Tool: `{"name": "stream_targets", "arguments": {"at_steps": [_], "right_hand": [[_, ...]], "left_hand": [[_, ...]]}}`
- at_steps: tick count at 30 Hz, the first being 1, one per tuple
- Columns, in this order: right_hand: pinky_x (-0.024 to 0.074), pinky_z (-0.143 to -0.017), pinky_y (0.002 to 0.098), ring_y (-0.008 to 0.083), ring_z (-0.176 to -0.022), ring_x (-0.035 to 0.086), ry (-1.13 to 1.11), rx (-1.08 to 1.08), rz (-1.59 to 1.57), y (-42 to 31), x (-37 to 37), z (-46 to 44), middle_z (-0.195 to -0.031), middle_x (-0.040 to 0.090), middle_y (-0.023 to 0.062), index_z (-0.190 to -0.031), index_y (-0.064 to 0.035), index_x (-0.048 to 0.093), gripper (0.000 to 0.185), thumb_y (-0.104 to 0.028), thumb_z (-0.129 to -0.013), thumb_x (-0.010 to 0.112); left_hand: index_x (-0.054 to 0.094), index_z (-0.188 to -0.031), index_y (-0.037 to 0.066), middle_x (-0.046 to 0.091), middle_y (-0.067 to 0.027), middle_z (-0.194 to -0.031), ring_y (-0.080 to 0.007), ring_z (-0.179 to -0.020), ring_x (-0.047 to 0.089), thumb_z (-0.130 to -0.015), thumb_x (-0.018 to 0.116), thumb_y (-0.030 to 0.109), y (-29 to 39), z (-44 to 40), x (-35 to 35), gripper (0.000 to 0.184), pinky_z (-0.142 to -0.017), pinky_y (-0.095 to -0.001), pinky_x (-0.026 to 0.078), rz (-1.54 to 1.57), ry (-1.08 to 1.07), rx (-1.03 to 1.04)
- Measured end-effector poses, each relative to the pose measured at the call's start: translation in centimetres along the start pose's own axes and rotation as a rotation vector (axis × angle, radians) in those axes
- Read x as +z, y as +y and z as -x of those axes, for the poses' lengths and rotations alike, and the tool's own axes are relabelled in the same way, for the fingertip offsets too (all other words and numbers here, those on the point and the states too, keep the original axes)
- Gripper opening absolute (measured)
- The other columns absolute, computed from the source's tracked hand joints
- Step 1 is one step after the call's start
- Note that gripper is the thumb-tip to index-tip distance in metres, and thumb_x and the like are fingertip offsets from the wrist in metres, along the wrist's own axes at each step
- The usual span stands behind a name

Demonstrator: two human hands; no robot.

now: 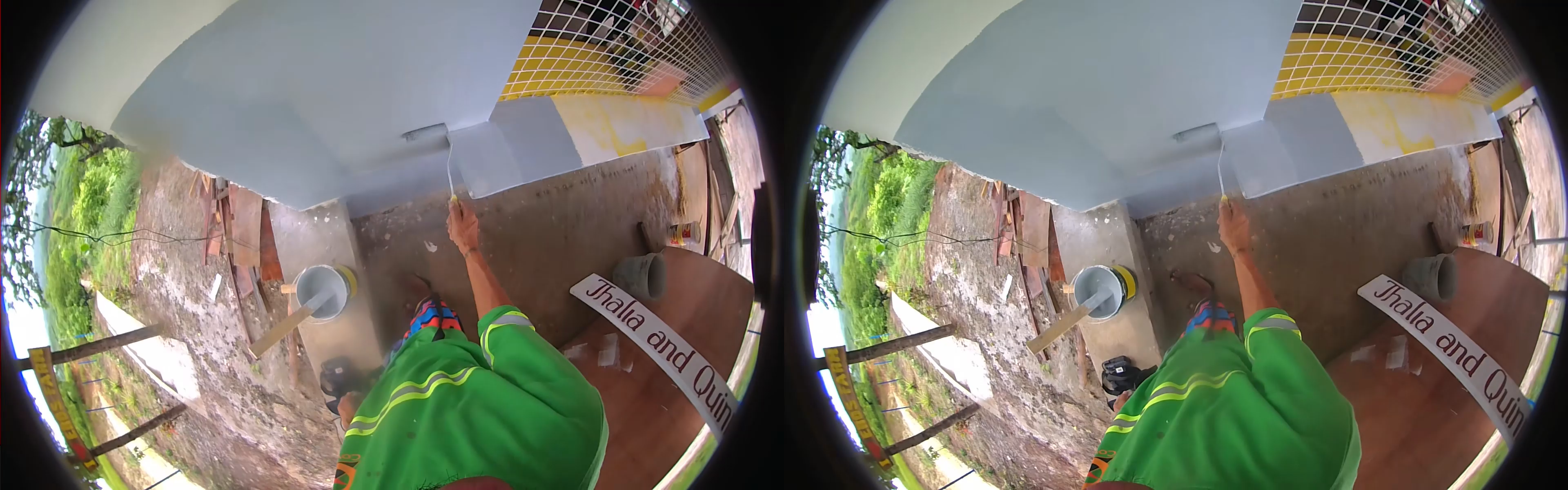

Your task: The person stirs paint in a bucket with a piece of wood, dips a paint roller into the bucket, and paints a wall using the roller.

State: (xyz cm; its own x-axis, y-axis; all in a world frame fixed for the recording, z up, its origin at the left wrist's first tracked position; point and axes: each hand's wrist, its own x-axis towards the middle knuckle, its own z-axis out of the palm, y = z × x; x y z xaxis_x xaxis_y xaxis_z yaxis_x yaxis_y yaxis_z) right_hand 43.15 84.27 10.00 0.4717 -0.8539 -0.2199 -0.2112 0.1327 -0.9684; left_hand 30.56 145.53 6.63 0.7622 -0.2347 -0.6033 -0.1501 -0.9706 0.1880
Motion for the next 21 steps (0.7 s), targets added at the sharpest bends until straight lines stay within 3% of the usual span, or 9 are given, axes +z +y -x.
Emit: {"name": "stream_targets", "arguments": {"at_steps": [3,4,8,14,16,21], "right_hand": [[0.0359,-0.036,0.0252,0.0076,-0.041,0.046,0.008,0.019,-0.049,-2.0,0.1,2.7,-0.058,0.049,-0.0001,-0.091,-0.0061,0.057,0.025,-0.029,-0.102,0.053],[0.0357,-0.037,0.0253,0.0077,-0.04,0.045,-0.003,0.031,-0.076,-4.6,0.1,4.1,-0.058,0.049,0.0,-0.092,-0.0058,0.057,0.024,-0.027,-0.102,0.052],[0.0381,-0.044,0.0262,0.0071,-0.048,0.045,-0.109,-0.133,-0.194,-13.8,2.0,7.4,-0.06,0.049,-0.0002,-0.11,0.0005,0.057,0.022,-0.019,-0.102,0.05],[0.0387,-0.047,0.0243,0.006,-0.053,0.045,-0.225,-0.414,-0.325,-25.1,9.8,6.1,-0.065,0.049,-0.0008,-0.118,-0.0001,0.054,0.025,-0.02,-0.104,0.049],[0.039,-0.047,0.0244,0.006,-0.053,0.044,-0.23,-0.422,-0.363,-25.5,11.1,5.3,-0.067,0.05,-0.0003,-0.119,-0.0002,0.055,0.025,-0.021,-0.104,0.049],[0.0348,-0.046,0.0233,0.0054,-0.051,0.04,-0.166,-0.358,-0.244,-17.6,12.0,3.7,-0.067,0.047,-0.0006,-0.119,-0.001,0.055,0.026,-0.022,-0.106,0.047]], "left_hand": [[0.075,-0.099,0.015,0.073,-0.0137,-0.096,-0.0322,-0.091,0.071,-0.078,0.068,0.027,1.2,-0.6,-3.7,0.024,-0.076,-0.0441,0.056,0.04,0.038,0.082],[0.074,-0.101,0.015,0.072,-0.0121,-0.097,-0.0328,-0.09,0.069,-0.08,0.069,0.027,-0.6,-0.9,-2.1,0.025,-0.075,-0.0445,0.055,0.087,0.149,0.215],[0.071,-0.102,0.014,0.067,-0.0114,-0.096,-0.0351,-0.09,0.065,-0.082,0.07,0.029,0.0,-0.6,-0.8,0.025,-0.071,-0.0452,0.052,0.144,0.189,0.274],[0.068,-0.106,0.011,0.068,-0.0158,-0.09,-0.04,-0.086,0.065,-0.083,0.068,0.028,-3.4,-3.3,7.7,0.029,-0.072,-0.0483,0.051,0.549,0.089,-0.007],[0.069,-0.107,0.012,0.068,-0.0164,-0.089,-0.0403,-0.086,0.065,-0.081,0.069,0.029,-1.9,-1.3,6.3,0.031,-0.073,-0.0485,0.052,0.296,0.251,0.149],[0.073,-0.104,0.015,0.069,-0.0168,-0.091,-0.0395,-0.088,0.066,-0.079,0.069,0.031,1.8,2.4,0.9,0.03,-0.074,-0.0482,0.053,0.28,0.065,-0.052]]}}
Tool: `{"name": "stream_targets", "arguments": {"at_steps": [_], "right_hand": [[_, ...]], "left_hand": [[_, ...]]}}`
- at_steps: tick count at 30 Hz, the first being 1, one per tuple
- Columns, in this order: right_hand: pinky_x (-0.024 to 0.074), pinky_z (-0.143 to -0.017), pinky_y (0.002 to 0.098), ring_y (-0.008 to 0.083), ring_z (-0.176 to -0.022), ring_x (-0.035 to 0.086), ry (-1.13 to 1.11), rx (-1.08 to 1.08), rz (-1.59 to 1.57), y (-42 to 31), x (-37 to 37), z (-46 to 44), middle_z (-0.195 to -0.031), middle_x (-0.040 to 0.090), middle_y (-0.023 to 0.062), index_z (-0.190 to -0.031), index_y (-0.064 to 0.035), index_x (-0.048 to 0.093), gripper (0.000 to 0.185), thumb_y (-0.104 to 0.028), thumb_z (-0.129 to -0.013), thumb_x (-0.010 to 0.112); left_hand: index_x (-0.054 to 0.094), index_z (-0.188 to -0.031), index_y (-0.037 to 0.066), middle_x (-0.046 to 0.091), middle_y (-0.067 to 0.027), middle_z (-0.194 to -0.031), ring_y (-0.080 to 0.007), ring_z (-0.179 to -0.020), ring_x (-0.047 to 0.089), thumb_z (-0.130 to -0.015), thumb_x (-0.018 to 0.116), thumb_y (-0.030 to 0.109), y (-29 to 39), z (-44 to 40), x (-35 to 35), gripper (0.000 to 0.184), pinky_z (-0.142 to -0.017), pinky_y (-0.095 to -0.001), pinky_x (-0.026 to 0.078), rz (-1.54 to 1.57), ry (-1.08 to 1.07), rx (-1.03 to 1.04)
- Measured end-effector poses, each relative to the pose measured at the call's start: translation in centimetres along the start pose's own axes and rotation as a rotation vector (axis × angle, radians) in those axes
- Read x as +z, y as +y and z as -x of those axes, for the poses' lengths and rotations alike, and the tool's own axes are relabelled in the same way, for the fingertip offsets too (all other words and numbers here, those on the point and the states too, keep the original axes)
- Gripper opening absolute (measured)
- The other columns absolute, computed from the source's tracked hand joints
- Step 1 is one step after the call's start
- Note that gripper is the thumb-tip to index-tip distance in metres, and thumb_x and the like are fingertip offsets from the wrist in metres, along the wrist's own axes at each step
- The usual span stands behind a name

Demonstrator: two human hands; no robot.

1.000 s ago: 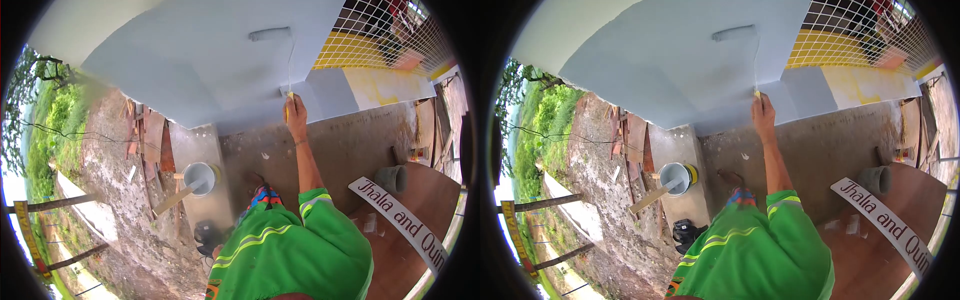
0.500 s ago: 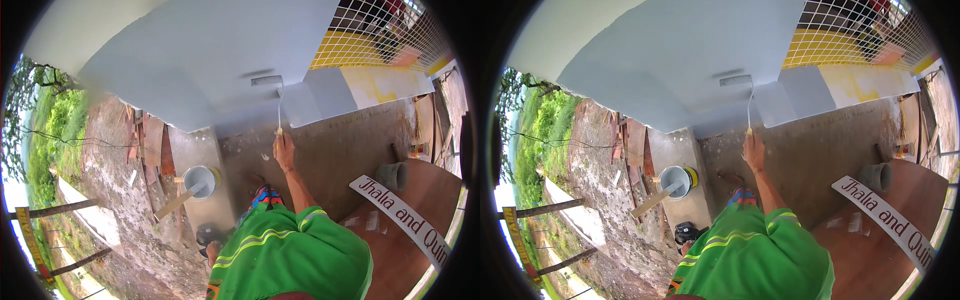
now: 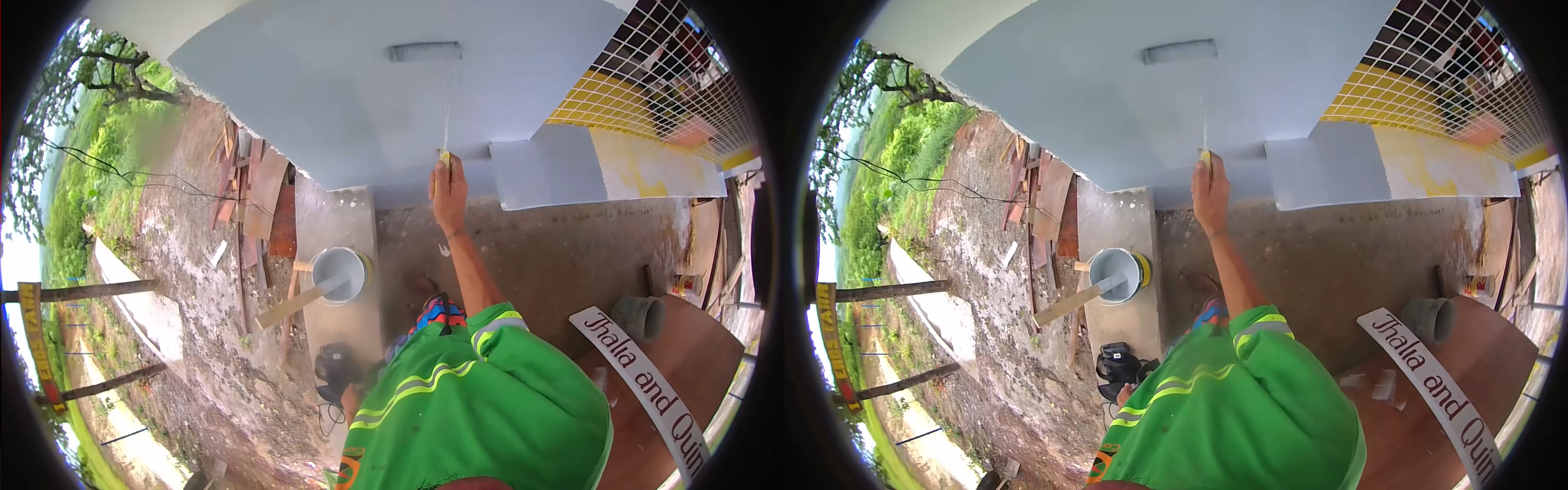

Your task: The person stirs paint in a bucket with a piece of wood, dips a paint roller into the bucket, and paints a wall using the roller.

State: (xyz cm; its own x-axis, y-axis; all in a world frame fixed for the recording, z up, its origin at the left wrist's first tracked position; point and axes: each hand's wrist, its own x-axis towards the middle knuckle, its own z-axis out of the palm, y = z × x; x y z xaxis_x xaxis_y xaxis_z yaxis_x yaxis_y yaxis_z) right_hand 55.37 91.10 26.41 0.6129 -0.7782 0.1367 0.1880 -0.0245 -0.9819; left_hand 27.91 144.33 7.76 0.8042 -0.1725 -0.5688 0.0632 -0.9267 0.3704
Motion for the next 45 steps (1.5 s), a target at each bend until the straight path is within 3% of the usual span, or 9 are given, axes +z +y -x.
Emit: {"name": "stream_targets", "arguments": {"at_steps": [6,11,19,25,29,33,35,42,45], "right_hand": [[0.0377,-0.046,0.0249,0.0057,-0.052,0.045,0.02,0.145,0.296,16.6,-6.0,6.5,-0.066,0.049,-0.0012,-0.102,-0.0054,0.057,0.019,-0.023,-0.103,0.05],[0.0396,-0.046,0.0251,0.006,-0.051,0.048,0.046,0.199,0.479,18.8,-7.2,9.5,-0.067,0.051,-0.0014,-0.097,-0.0043,0.059,0.019,-0.022,-0.101,0.052],[0.0362,-0.048,0.0234,0.0049,-0.053,0.042,-0.122,-0.047,-0.074,-2.3,4.6,3.3,-0.066,0.048,-0.0012,-0.12,0.0004,0.054,0.024,-0.016,-0.105,0.045],[0.0345,-0.048,0.024,0.005,-0.055,0.04,-0.137,-0.149,-0.14,-6.1,9.0,-1.1,-0.068,0.046,-0.0013,-0.123,0.0009,0.051,0.027,-0.018,-0.106,0.044],[0.0348,-0.048,0.0242,0.0052,-0.056,0.04,-0.093,-0.094,-0.079,0.7,8.5,-0.6,-0.069,0.046,-0.0013,-0.125,-0.0014,0.051,0.027,-0.02,-0.107,0.044],[0.0375,-0.05,0.0251,0.0061,-0.056,0.043,-0.068,0.025,0.042,8.5,6.1,3.7,-0.069,0.047,-0.0011,-0.118,-0.0029,0.053,0.023,-0.021,-0.106,0.046],[0.0421,-0.053,0.0276,0.0086,-0.058,0.048,-0.06,0.123,0.101,12.7,4.7,6.1,-0.068,0.05,0.0003,-0.113,-0.0035,0.054,0.02,-0.021,-0.104,0.048],[0.0475,-0.061,0.0396,0.0239,-0.062,0.059,0.007,0.308,0.335,21.5,3.7,11.8,-0.07,0.057,0.0094,-0.104,-0.0022,0.054,0.023,-0.025,-0.102,0.05],[0.0472,-0.059,0.0398,0.0248,-0.061,0.059,0.035,0.368,0.372,23.5,3.9,12.6,-0.069,0.058,0.0101,-0.099,-0.0025,0.053,0.026,-0.028,-0.101,0.049]], "left_hand": [[0.074,-0.099,0.014,0.07,-0.0159,-0.088,-0.038,-0.085,0.068,-0.079,0.069,0.032,-1.5,2.0,2.3,0.027,-0.073,-0.0469,0.054,-0.056,0.018,0.005],[0.074,-0.095,0.014,0.071,-0.0152,-0.086,-0.0367,-0.083,0.069,-0.079,0.069,0.032,-1.3,1.8,2.8,0.025,-0.071,-0.0458,0.055,-0.096,0.04,0.037],[0.075,-0.089,0.013,0.071,-0.0137,-0.083,-0.0351,-0.08,0.07,-0.079,0.07,0.03,1.0,-0.6,-0.6,0.021,-0.069,-0.0437,0.056,0.115,0.066,-0.09],[0.074,-0.095,0.014,0.073,-0.0136,-0.09,-0.034,-0.084,0.071,-0.078,0.072,0.032,1.7,-0.4,0.1,0.025,-0.071,-0.0423,0.056,0.083,-0.05,-0.197],[0.065,-0.091,0.004,0.067,-0.0185,-0.084,-0.0319,-0.082,0.065,-0.101,0.052,0.042,2.6,2.7,0.9,0.041,-0.073,-0.0428,0.048,0.157,0.023,-0.146],[0.069,-0.104,0.011,0.071,-0.0175,-0.09,-0.0394,-0.087,0.068,-0.08,0.07,0.036,-2.0,3.6,5.8,0.035,-0.074,-0.0488,0.053,0.117,-0.011,-0.265],[0.069,-0.102,0.01,0.07,-0.0164,-0.089,-0.0397,-0.086,0.067,-0.082,0.069,0.035,-0.9,4.6,4.7,0.032,-0.074,-0.0493,0.053,0.007,-0.013,-0.178],[0.067,-0.092,0.001,0.07,-0.0126,-0.085,-0.0218,-0.076,0.064,-0.101,0.051,0.036,-4.1,5.4,6.4,0.041,-0.07,-0.0404,0.049,1.128,0.181,-0.691],[0.067,-0.093,-0.002,0.071,-0.0129,-0.088,-0.022,-0.076,0.065,-0.102,0.049,0.036,-7.6,5.3,6.8,0.044,-0.07,-0.0377,0.05,0.762,0.147,-0.556]]}}
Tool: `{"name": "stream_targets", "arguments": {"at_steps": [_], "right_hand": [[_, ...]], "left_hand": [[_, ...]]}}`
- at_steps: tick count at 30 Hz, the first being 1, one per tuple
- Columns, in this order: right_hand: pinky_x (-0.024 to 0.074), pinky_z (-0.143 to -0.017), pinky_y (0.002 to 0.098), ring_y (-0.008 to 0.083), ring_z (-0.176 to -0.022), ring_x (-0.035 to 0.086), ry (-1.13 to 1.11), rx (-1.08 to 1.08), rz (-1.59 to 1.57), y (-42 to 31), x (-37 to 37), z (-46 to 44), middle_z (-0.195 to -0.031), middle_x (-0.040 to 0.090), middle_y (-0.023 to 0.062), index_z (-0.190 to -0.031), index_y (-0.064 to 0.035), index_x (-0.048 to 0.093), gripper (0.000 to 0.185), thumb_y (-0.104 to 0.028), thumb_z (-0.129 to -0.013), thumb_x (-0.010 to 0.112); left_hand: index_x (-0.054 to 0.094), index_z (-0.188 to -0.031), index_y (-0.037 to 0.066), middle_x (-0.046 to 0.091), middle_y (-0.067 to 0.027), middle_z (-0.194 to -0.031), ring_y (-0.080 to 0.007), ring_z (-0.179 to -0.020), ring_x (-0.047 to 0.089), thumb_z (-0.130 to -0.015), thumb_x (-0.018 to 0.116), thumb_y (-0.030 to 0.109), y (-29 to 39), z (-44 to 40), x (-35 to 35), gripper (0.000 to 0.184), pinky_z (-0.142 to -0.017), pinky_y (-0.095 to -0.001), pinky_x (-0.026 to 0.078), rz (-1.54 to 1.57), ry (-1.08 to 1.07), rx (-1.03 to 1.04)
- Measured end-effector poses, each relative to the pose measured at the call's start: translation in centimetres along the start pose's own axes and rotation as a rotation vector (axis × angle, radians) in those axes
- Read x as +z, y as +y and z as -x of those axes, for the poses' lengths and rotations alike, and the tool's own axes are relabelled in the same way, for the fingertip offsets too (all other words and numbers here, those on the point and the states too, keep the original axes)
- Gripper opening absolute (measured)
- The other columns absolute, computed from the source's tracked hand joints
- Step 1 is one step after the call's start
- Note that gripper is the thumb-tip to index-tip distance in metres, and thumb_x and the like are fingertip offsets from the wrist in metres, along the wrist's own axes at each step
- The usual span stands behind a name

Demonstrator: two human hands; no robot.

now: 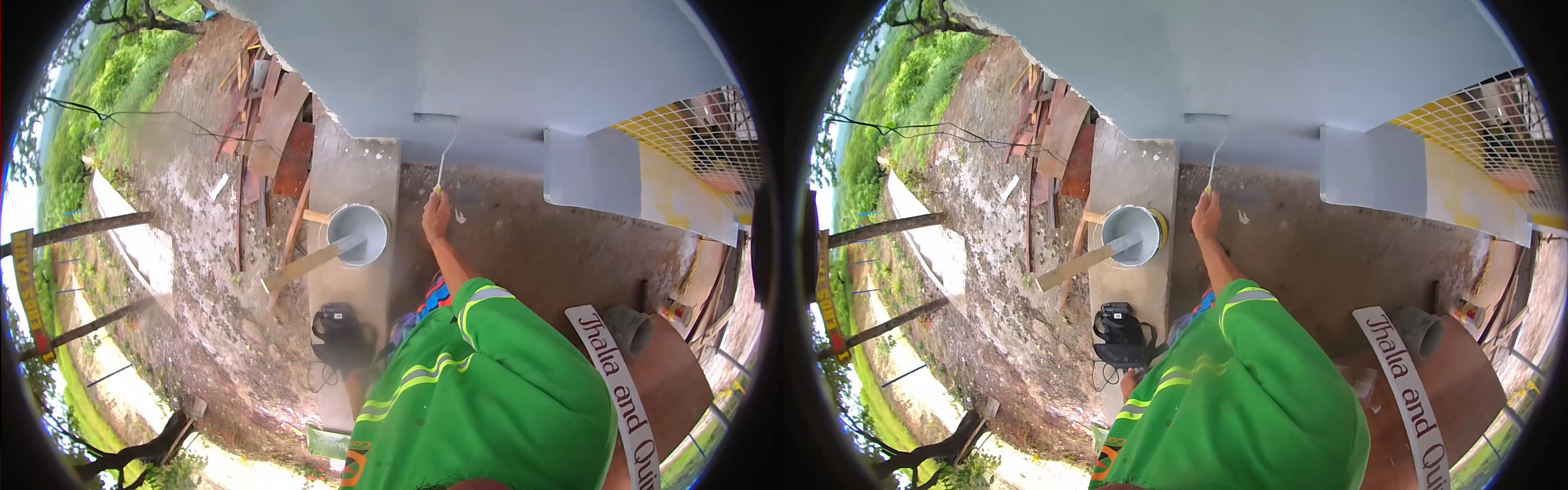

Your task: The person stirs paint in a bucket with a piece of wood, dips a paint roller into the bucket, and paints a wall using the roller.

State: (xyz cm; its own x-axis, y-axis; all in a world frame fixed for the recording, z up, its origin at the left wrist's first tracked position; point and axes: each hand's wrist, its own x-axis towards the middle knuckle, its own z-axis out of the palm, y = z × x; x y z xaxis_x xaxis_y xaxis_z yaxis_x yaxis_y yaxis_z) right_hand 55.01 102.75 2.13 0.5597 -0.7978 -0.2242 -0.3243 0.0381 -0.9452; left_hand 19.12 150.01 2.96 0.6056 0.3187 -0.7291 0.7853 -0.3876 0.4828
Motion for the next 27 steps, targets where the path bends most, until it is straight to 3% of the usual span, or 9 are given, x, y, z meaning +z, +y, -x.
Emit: {"name": "stream_targets", "arguments": {"at_steps": [2,5,8,9,11,15,17,22,27], "right_hand": [[0.0449,-0.049,0.0346,0.017,-0.053,0.055,0.057,-0.006,0.003,1.1,0.8,-0.3,-0.064,0.054,0.0053,-0.089,-0.0045,0.052,0.028,-0.03,-0.1,0.049],[0.0453,-0.05,0.0361,0.0175,-0.053,0.057,0.043,0.133,0.03,6.7,2.4,-2.3,-0.064,0.054,0.0059,-0.087,-0.004,0.052,0.03,-0.031,-0.099,0.049],[0.0476,-0.067,0.0462,0.0307,-0.067,0.062,0.019,0.235,0.039,3.1,1.8,-1.4,-0.073,0.06,0.0166,-0.096,0.0002,0.057,0.03,-0.028,-0.1,0.049],[0.0461,-0.061,0.0419,0.0258,-0.062,0.059,0.028,0.179,-0.003,2.2,1.6,-1.0,-0.071,0.058,0.0128,-0.093,-0.0009,0.055,0.029,-0.028,-0.1,0.05],[0.0432,-0.048,0.0332,0.0161,-0.052,0.052,0.044,0.06,-0.086,0.8,0.9,0.0,-0.066,0.053,0.0051,-0.087,-0.003,0.051,0.028,-0.028,-0.1,0.051],[0.0424,-0.051,0.0306,0.0135,-0.054,0.049,0.061,-0.171,-0.161,-7.5,-0.7,1.8,-0.068,0.052,0.0034,-0.091,-0.0027,0.053,0.025,-0.025,-0.102,0.05],[0.0443,-0.056,0.0322,0.0139,-0.06,0.052,-0.004,-0.09,-0.277,-11.0,-1.3,1.7,-0.068,0.053,0.0039,-0.097,-0.0018,0.057,0.025,-0.025,-0.102,0.049],[0.037,-0.047,0.024,0.0065,-0.052,0.041,-0.039,-0.308,-0.36,-20.4,-1.9,1.3,-0.069,0.047,-0.0006,-0.116,-0.0019,0.054,0.023,-0.02,-0.106,0.045],[0.0362,-0.048,0.0239,0.0059,-0.055,0.04,-0.05,-0.395,-0.456,-28.8,-2.6,0.8,-0.069,0.045,-0.0011,-0.122,0.0011,0.052,0.027,-0.018,-0.106,0.045]], "left_hand": [[0.068,-0.094,-0.002,0.07,-0.0127,-0.088,-0.022,-0.078,0.066,-0.102,0.048,0.035,-0.7,0.3,-0.2,0.043,-0.071,-0.037,0.051,0.212,-0.012,-0.137],[0.068,-0.093,-0.002,0.07,-0.013,-0.088,-0.0219,-0.079,0.066,-0.102,0.049,0.034,1.3,2.7,0.4,0.042,-0.071,-0.0371,0.051,0.37,-0.029,-0.218],[0.067,-0.092,-0.002,0.07,-0.0148,-0.087,-0.0247,-0.079,0.066,-0.102,0.051,0.034,-0.4,2.5,0.4,0.04,-0.071,-0.0392,0.051,0.413,-0.043,-0.198],[0.066,-0.092,-0.002,0.07,-0.0156,-0.086,-0.026,-0.079,0.066,-0.102,0.051,0.033,-1.5,2.2,0.5,0.04,-0.071,-0.0401,0.051,0.424,-0.049,-0.184],[0.065,-0.093,-0.002,0.069,-0.0167,-0.084,-0.0286,-0.077,0.066,-0.101,0.052,0.034,-2.8,2.0,0.8,0.039,-0.071,-0.0411,0.051,-0.031,0.003,0.144],[0.064,-0.095,-0.002,0.068,-0.0177,-0.08,-0.0328,-0.075,0.066,-0.101,0.053,0.032,-3.3,2.0,1.8,0.036,-0.073,-0.0434,0.051,-0.519,0.195,0.771],[0.065,-0.093,-0.002,0.069,-0.018,-0.081,-0.0329,-0.075,0.067,-0.101,0.052,0.033,-2.6,1.6,2.3,0.037,-0.073,-0.044,0.051,-0.467,0.164,0.707],[0.069,-0.092,-0.002,0.072,-0.0168,-0.084,-0.0256,-0.079,0.068,-0.101,0.05,0.037,2.6,1.0,3.1,0.044,-0.075,-0.0419,0.051,-0.529,-0.002,0.328],[0.068,-0.097,0.012,0.068,-0.0159,-0.089,-0.0391,-0.085,0.067,-0.084,0.066,0.033,2.3,-0.8,3.4,0.024,-0.071,-0.0515,0.053,-0.415,-0.049,0.418]]}}
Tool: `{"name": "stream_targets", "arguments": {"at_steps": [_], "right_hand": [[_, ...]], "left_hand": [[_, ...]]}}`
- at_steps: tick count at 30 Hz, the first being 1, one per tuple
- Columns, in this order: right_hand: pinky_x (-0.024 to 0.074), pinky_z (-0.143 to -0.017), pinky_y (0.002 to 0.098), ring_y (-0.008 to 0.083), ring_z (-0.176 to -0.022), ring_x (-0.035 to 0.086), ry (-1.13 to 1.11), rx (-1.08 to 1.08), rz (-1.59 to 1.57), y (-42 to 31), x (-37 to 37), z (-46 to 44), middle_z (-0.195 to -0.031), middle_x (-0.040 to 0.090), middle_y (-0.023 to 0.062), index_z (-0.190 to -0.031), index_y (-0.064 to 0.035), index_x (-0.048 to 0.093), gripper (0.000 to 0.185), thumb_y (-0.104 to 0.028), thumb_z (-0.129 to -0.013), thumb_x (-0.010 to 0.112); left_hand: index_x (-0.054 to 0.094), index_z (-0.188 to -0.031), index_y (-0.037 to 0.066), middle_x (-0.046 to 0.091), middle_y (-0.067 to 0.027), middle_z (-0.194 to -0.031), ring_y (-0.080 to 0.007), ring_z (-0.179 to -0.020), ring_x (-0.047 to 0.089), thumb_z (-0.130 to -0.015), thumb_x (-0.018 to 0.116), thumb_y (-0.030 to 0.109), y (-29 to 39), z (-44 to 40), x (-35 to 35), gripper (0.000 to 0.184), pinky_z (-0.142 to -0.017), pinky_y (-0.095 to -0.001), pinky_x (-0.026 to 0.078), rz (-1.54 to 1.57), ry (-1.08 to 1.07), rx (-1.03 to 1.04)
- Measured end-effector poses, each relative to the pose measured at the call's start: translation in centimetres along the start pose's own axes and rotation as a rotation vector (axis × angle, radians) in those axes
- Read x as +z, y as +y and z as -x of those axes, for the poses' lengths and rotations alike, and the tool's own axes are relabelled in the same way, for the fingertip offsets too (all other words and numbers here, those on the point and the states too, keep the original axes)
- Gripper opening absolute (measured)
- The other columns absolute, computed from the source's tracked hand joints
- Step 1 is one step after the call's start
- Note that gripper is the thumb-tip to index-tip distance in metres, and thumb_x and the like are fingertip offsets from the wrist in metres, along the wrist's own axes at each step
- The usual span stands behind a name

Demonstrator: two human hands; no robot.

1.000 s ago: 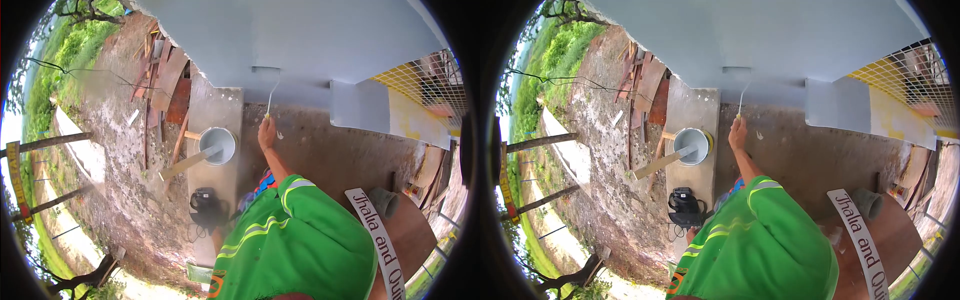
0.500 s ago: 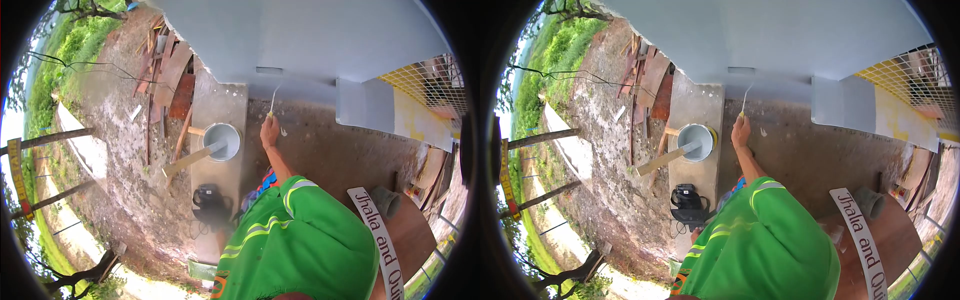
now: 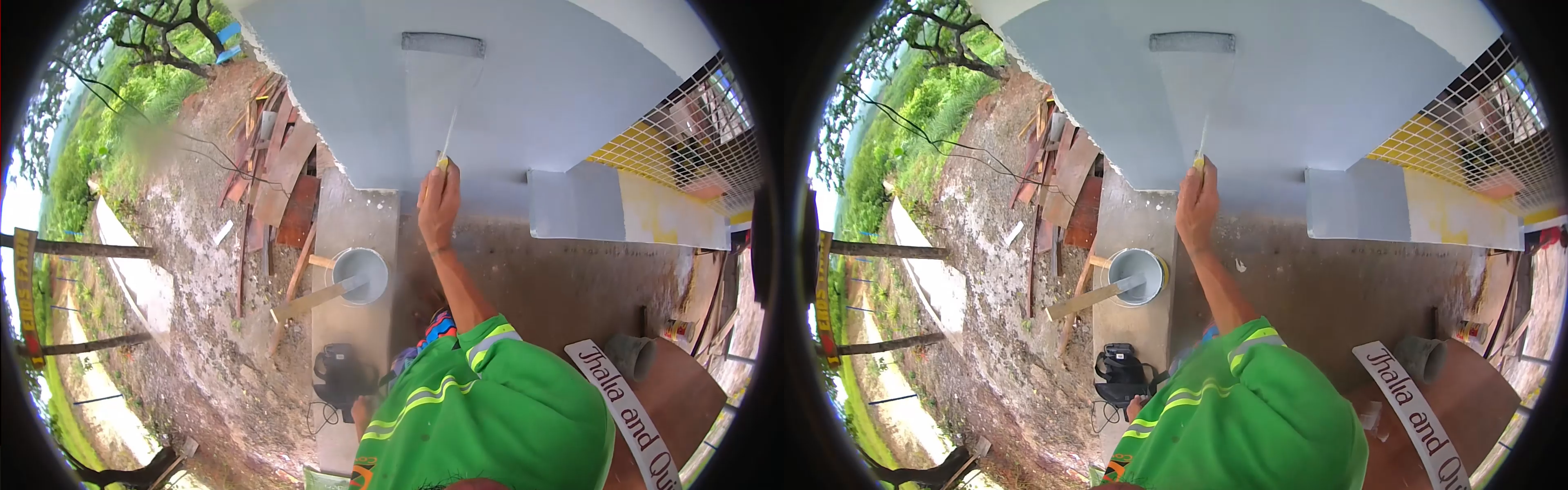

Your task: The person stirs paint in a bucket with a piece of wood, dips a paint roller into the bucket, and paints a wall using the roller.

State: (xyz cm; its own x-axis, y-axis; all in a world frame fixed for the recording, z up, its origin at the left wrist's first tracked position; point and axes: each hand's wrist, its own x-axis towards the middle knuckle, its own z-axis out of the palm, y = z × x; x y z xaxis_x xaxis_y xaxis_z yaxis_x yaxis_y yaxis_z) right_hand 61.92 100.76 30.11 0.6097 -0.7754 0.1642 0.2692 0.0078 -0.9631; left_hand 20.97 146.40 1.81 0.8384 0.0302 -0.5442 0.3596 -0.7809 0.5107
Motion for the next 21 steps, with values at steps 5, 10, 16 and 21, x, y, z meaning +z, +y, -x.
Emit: {"name": "stream_targets", "arguments": {"at_steps": [5,10,16,21], "right_hand": [[0.0402,-0.055,0.0248,0.0067,-0.062,0.044,-0.042,-0.035,-0.024,-3.9,1.0,-2.7,-0.073,0.048,0.0001,-0.124,0.0012,0.053,0.028,-0.018,-0.104,0.047],[0.041,-0.055,0.0247,0.007,-0.062,0.045,-0.03,-0.102,0.002,-5.1,1.3,-3.7,-0.073,0.05,0.0006,-0.123,0.0014,0.054,0.028,-0.018,-0.104,0.047],[0.0426,-0.056,0.0249,0.0076,-0.063,0.047,-0.034,-0.101,0.003,-6.1,1.2,-4.0,-0.074,0.051,0.001,-0.123,0.0009,0.055,0.028,-0.019,-0.105,0.047],[0.0397,-0.054,0.0234,0.0061,-0.062,0.043,-0.033,-0.131,0.018,-5.7,0.9,-4.2,-0.073,0.048,-0.0006,-0.123,0.0005,0.055,0.029,-0.02,-0.105,0.047]], "left_hand": [[0.067,-0.097,0.011,0.071,-0.0156,-0.088,-0.0393,-0.086,0.068,-0.083,0.069,0.03,2.9,-0.4,0.0,0.024,-0.071,-0.0514,0.053,-0.167,-0.013,0.034],[0.066,-0.097,0.009,0.071,-0.0185,-0.089,-0.0414,-0.088,0.068,-0.083,0.07,0.028,2.8,-0.7,1.2,0.024,-0.071,-0.0512,0.053,-0.256,-0.009,-0.004],[0.064,-0.096,0.006,0.071,-0.02,-0.093,-0.0424,-0.09,0.068,-0.093,0.055,0.028,-0.2,-1.1,3.8,0.024,-0.072,-0.0501,0.052,0.065,0.005,-0.013],[0.068,-0.103,0.004,0.07,-0.0246,-0.101,-0.0392,-0.094,0.068,-0.098,0.045,0.03,-1.2,-1.6,4.7,0.035,-0.078,-0.0472,0.053,0.289,-0.039,-0.165]]}}
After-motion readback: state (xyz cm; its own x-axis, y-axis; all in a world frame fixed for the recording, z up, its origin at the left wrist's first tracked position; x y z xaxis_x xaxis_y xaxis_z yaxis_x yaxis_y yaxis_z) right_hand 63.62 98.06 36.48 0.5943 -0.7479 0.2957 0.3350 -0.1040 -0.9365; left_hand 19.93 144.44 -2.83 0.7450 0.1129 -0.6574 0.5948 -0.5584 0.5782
